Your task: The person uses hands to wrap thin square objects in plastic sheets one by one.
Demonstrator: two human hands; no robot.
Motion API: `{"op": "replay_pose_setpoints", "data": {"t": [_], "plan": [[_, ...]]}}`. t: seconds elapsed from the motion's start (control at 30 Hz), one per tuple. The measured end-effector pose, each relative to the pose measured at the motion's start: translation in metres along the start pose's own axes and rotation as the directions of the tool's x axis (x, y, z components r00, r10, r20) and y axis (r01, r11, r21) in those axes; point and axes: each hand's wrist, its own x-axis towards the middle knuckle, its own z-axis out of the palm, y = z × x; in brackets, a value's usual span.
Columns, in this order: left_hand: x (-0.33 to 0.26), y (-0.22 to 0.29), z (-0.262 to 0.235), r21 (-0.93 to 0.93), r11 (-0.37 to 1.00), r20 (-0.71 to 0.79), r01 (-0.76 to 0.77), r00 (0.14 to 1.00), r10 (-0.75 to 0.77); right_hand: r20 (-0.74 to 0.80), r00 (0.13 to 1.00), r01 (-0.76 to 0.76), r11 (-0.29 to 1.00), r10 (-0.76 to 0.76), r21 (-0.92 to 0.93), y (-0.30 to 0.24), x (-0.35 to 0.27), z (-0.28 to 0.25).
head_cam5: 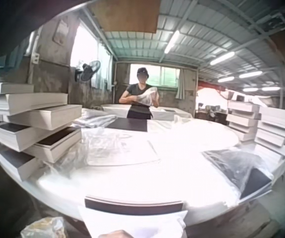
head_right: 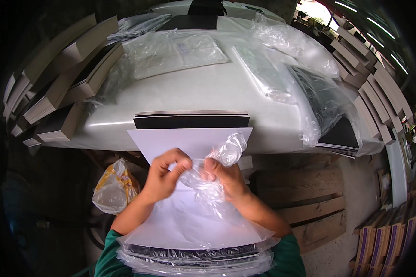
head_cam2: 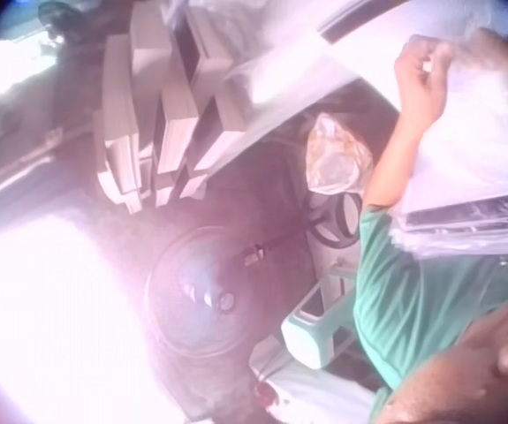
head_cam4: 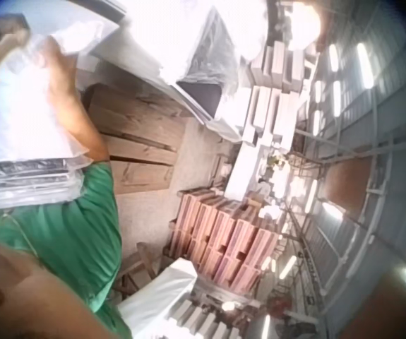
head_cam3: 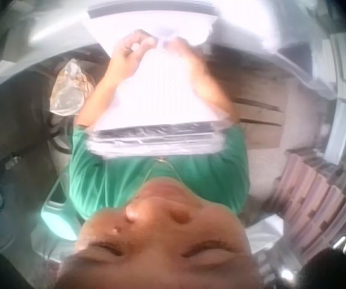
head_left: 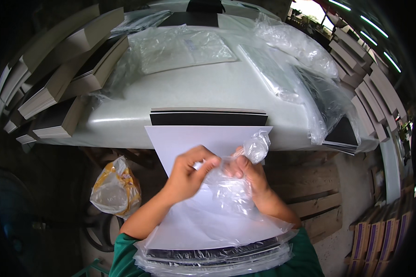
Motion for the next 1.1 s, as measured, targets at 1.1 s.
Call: {"op": "replay_pose_setpoints", "data": {"t": [1.1], "plan": [[-0.028,-0.013,-0.041,0.141,0.867,0.532,0.478,0.702,-0.474,0.002,0.994,-0.102,0.947,0.108,-0.303,-0.025,-0.019,-0.048]]}}
